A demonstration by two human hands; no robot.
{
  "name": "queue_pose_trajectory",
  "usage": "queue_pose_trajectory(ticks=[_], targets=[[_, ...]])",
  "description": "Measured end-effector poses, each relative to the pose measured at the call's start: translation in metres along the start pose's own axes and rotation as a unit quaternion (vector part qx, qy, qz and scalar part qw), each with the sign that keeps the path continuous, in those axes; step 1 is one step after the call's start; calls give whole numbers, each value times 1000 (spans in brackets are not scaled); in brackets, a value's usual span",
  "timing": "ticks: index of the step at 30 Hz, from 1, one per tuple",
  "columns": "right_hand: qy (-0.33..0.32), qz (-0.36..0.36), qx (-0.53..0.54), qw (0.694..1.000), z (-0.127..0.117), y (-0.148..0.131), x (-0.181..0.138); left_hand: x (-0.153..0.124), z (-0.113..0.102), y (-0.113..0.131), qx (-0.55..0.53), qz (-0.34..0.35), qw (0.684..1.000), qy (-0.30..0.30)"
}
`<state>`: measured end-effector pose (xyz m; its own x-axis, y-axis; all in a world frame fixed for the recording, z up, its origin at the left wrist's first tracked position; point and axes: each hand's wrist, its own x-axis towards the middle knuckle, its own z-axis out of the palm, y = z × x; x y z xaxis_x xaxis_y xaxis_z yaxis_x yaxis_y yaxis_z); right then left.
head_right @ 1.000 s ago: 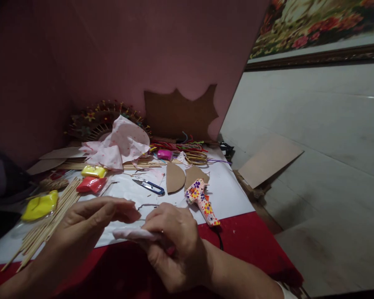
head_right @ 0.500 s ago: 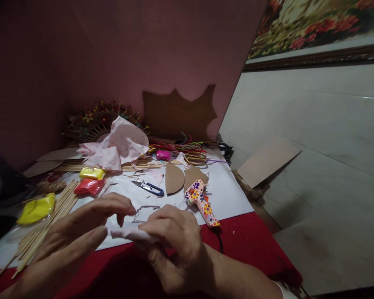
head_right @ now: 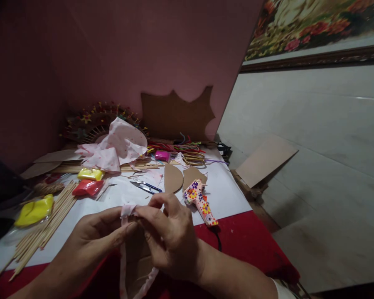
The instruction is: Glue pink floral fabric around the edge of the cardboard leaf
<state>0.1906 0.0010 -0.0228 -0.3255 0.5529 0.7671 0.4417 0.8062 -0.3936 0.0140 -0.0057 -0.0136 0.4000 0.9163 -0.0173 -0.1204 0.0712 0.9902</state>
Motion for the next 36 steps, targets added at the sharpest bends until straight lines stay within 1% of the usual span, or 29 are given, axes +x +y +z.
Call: queue_pose_trajectory(ticks=[3,6,9,12,15,17,19,22,26,30,36], targets=[[-41,-38,-28,998,0,3,0,0,-2,-1,-4,-1,1000,-8],[-66,-64,-64,994,-1,5,1,-1,-4,-1,11,2,1000,-12],[-80,-86,-102,988,-2,4,3,0,-4,1,20,3,1000,-22],[-73,-109,-115,985,-3,4,3,1,-3,1,15,4,1000,-26],[-51,-105,-96,989,-1,4,2,1,-3,-2,9,-6,1000,-23],[-47,-92,-81,991,0,5,1,2,-5,-5,3,-11,1000,-23],[-49,-86,-76,992,1,6,0,2,-6,-6,1,-7,1000,-22],[-50,-95,-78,991,0,5,0,2,-5,-4,7,-4,1000,-26],[-68,-91,-75,991,-2,2,0,-1,-3,1,10,10,999,-40],[-77,-84,-67,991,-3,1,0,-3,-1,2,14,16,999,-37],[-61,-95,-57,992,-2,3,0,-2,-3,-3,-9,6,999,-38]])
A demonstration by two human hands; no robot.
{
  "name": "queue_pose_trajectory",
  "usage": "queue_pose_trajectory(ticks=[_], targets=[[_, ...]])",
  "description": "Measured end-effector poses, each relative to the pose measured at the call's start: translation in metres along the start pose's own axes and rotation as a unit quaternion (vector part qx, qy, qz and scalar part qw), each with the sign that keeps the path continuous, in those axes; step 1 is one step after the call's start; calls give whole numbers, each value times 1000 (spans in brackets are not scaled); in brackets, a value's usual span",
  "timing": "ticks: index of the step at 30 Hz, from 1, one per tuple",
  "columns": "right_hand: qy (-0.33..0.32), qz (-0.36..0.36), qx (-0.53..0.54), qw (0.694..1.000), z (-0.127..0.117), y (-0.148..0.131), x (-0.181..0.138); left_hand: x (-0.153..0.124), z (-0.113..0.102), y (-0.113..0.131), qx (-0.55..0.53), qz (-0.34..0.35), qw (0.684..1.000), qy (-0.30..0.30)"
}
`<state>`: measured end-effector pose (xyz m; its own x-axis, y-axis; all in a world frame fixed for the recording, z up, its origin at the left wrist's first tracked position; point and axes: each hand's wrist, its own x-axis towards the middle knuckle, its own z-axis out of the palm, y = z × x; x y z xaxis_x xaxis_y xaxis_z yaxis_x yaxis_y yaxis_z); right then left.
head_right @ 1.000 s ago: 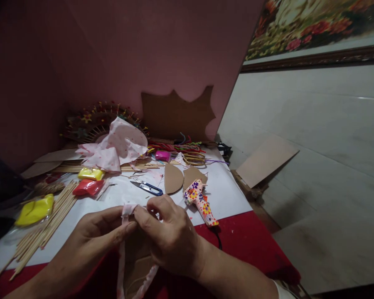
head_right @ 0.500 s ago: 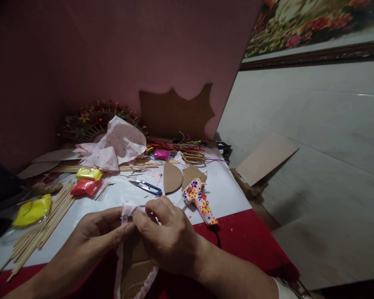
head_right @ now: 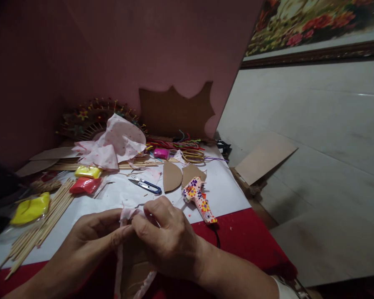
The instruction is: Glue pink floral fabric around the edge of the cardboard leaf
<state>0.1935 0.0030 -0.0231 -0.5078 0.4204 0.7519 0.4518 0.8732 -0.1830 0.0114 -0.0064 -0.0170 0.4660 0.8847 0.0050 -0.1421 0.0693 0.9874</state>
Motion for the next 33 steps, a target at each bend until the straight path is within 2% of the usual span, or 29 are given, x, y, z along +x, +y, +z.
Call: queue_pose_trajectory(ticks=[5,26,30,33], targets=[[23,1,2,1000,2,1,0,3,-2,-1,-17,0,1000,-20],[-16,10,28,999,-1,-1,-1,4,-4,-5,-8,7,1000,-22],[-10,24,32,999,4,4,-3,9,-2,-4,-13,-11,1000,-2],[16,50,63,997,5,5,-7,13,-3,3,-5,-5,999,45]])
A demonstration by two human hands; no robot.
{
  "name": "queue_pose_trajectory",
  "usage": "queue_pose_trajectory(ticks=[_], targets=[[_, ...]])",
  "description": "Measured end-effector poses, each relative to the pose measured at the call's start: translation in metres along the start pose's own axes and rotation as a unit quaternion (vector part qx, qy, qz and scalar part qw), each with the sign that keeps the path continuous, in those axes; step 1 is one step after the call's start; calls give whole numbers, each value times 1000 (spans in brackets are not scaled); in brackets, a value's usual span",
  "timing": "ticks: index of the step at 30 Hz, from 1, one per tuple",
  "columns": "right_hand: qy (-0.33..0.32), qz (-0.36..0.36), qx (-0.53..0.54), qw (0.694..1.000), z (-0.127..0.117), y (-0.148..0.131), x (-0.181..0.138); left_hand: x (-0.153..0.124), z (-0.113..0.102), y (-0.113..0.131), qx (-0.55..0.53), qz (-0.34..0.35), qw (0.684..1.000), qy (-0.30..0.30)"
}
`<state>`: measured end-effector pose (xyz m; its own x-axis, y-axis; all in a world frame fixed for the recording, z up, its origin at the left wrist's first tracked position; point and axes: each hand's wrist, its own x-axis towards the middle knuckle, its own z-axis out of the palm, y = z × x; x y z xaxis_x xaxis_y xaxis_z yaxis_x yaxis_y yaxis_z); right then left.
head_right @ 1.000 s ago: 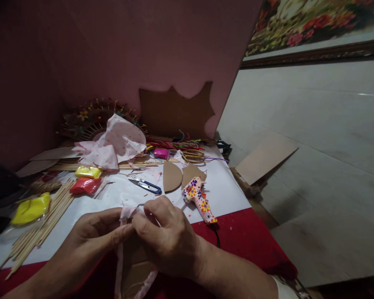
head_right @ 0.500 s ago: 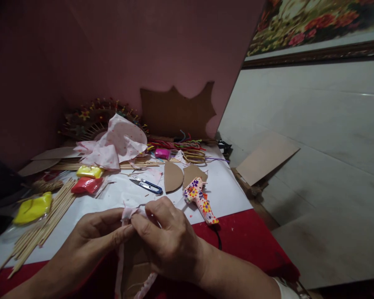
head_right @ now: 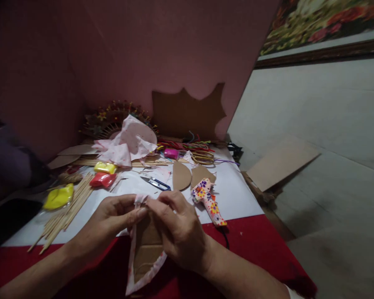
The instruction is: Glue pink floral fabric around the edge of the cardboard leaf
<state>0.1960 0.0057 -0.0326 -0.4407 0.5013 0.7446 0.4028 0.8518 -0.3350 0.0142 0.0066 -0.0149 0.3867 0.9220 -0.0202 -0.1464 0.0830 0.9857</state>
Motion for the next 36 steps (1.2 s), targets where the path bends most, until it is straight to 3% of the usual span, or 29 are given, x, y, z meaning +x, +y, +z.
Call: queue_pose_trajectory(ticks=[3,6,9,11,15,18,27,36], targets=[[46,40,-1,998,-1,-1,-4,-2,-13,11,4,12,997,72],[69,86,8,994,-1,-3,-4,-11,-30,21,-34,35,969,241],[65,145,78,984,-2,-5,2,-20,-31,26,-44,76,953,288],[61,195,145,968,-5,-5,8,-20,-19,25,-33,76,964,253],[0,320,301,898,-13,-2,23,-8,11,20,5,78,992,96],[-37,354,374,856,-20,3,31,7,25,20,12,62,997,46],[57,262,261,927,-29,26,21,38,42,23,80,54,994,54],[47,239,199,949,-35,22,6,44,44,27,63,14,995,76]])
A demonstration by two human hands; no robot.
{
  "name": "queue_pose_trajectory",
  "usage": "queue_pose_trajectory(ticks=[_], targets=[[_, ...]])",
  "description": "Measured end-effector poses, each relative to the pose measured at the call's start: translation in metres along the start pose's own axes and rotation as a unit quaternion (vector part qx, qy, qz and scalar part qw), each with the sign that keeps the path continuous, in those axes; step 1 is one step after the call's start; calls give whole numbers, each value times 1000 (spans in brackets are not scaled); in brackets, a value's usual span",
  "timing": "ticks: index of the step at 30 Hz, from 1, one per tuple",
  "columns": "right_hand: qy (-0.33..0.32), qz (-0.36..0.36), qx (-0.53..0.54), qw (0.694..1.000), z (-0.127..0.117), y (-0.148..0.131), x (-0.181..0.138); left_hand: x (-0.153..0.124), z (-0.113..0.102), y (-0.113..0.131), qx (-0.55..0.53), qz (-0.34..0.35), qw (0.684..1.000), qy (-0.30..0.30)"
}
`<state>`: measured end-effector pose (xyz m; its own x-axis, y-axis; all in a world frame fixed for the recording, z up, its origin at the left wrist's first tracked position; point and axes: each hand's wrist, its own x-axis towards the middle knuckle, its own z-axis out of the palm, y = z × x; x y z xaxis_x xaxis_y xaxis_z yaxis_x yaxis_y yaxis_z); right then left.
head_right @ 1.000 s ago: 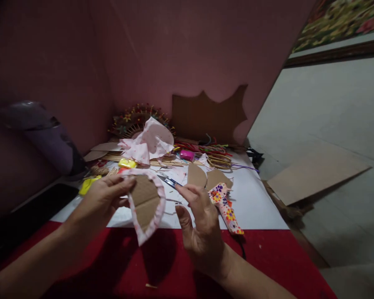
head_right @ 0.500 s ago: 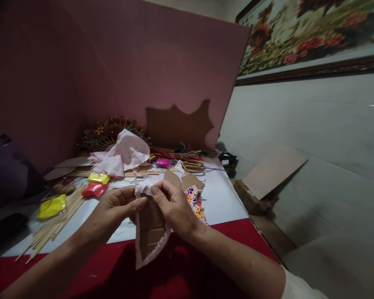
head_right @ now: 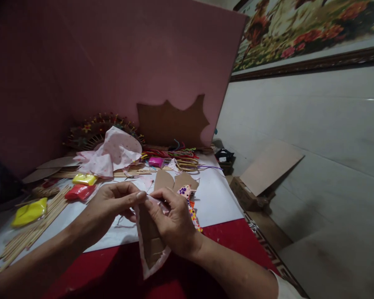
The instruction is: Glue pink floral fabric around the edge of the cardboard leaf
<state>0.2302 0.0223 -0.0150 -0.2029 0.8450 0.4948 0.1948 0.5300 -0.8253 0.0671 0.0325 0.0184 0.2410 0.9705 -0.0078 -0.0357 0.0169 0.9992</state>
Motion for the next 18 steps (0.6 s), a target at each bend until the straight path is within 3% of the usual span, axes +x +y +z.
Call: queue_pose_trajectory(ticks=[7,13,18], targets=[[14,58,76,995,5,7,-1,1,4,-6,-4,6,1000,20],[14,137,152,979,7,12,5,0,-7,-16,-138,-36,988,-61],[-2,198,234,952,11,12,5,-2,-14,-25,-165,-54,983,-62]])
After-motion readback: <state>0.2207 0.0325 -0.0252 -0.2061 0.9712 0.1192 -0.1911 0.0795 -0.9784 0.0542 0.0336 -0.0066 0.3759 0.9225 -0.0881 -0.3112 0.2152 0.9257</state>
